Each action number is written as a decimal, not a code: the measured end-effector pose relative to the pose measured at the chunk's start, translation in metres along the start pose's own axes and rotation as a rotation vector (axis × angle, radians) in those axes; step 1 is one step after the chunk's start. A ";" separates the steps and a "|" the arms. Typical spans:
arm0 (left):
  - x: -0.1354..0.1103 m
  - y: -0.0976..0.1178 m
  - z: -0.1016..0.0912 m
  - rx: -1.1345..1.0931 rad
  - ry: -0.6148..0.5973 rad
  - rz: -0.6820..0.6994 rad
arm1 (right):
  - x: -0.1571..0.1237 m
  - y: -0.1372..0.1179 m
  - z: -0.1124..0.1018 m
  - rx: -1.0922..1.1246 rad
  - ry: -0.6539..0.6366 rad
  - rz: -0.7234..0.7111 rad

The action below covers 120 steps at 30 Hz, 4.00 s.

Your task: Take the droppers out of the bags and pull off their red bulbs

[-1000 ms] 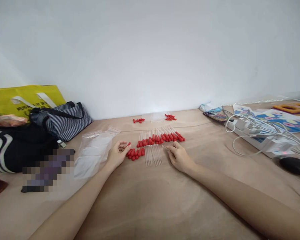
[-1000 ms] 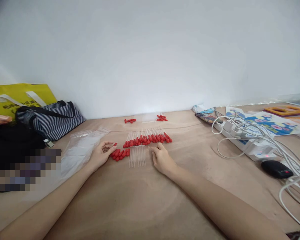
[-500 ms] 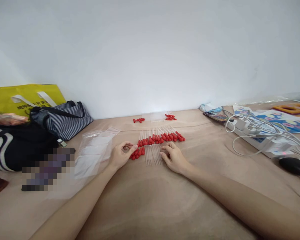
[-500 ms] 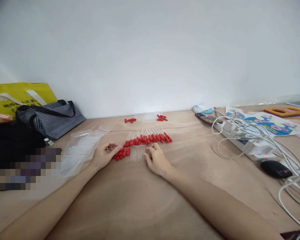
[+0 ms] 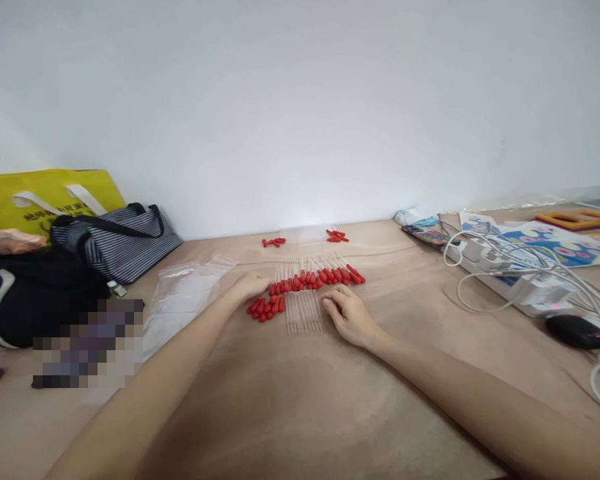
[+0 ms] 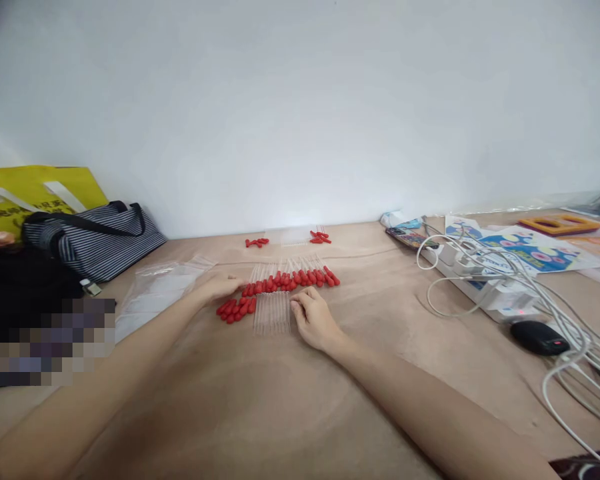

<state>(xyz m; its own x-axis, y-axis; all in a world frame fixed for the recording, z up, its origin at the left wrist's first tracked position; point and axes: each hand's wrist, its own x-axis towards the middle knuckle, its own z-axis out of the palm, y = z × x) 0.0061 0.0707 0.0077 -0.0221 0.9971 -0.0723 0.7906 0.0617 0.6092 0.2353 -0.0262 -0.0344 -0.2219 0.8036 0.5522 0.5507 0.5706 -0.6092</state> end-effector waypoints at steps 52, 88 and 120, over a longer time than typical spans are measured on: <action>-0.097 -0.002 0.044 0.300 0.435 1.223 | -0.004 -0.010 -0.004 -0.460 -0.016 -0.632; -0.049 -0.044 0.003 -0.174 0.446 0.292 | -0.005 0.025 -0.001 -0.362 0.042 -0.141; -0.045 -0.037 0.005 -0.389 0.310 0.089 | -0.004 0.000 0.006 -0.136 -0.080 -0.109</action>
<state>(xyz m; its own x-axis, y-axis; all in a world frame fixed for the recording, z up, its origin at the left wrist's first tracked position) -0.0192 0.0229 -0.0157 -0.1921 0.9617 0.1955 0.5125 -0.0716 0.8557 0.2317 -0.0282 -0.0402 -0.3461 0.7524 0.5605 0.6228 0.6311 -0.4625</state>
